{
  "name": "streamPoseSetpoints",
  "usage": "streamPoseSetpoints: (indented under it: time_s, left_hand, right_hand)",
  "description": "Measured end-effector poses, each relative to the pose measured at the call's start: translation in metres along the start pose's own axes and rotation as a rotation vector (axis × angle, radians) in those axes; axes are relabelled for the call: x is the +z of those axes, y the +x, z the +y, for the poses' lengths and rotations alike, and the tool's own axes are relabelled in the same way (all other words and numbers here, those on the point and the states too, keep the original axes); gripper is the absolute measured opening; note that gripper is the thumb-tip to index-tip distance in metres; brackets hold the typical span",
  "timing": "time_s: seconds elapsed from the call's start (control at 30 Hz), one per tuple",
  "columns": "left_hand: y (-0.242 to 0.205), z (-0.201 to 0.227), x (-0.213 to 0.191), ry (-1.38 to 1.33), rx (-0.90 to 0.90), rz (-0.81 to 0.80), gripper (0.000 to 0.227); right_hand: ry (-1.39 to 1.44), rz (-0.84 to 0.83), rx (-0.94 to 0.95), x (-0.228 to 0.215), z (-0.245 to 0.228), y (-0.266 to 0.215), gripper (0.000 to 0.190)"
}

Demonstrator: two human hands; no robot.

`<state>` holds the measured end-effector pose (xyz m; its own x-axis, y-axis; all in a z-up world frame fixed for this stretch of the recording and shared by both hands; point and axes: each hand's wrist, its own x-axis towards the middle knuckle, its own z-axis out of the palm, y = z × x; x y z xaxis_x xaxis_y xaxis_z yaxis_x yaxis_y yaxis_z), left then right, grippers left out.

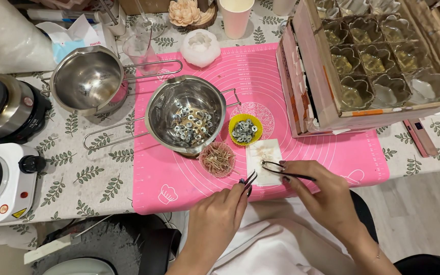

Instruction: Using tweezers to pick up small metal wick tabs and placing them on wicks or cleaning them.

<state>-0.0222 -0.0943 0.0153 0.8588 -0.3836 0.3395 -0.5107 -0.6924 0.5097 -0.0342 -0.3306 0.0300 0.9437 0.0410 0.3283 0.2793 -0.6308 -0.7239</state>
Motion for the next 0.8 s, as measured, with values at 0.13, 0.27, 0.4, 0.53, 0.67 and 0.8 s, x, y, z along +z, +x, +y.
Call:
streamPoseSetpoints:
  time_s: [0.13, 0.27, 0.4, 0.53, 0.67, 0.8]
  left_hand:
    - [0.0, 0.001, 0.0, -0.003, -0.005, 0.004, 0.012]
    - [0.0, 0.001, -0.001, -0.006, -0.015, -0.003, 0.012]
    - [0.0, 0.001, -0.001, -0.016, -0.012, 0.011, 0.013]
    - [0.001, 0.002, -0.001, -0.024, -0.02, 0.012, 0.013]
    - [0.0, 0.002, -0.002, -0.009, -0.029, -0.002, 0.013]
    - [0.001, 0.001, -0.002, -0.012, -0.023, -0.003, 0.013]
  right_hand:
    - [0.037, 0.011, 0.102, 0.004, 0.002, -0.001, 0.025]
    - [-0.019, 0.083, 0.133, 0.008, 0.015, -0.009, 0.022]
    - [0.504, 0.154, 0.366, 0.018, 0.044, -0.026, 0.023]
    - [0.608, 0.169, 0.48, 0.021, 0.044, -0.018, 0.02]
    - [0.655, 0.255, 0.593, 0.018, 0.036, -0.014, 0.019]
    - [0.589, 0.299, 0.526, 0.018, 0.031, -0.015, 0.019]
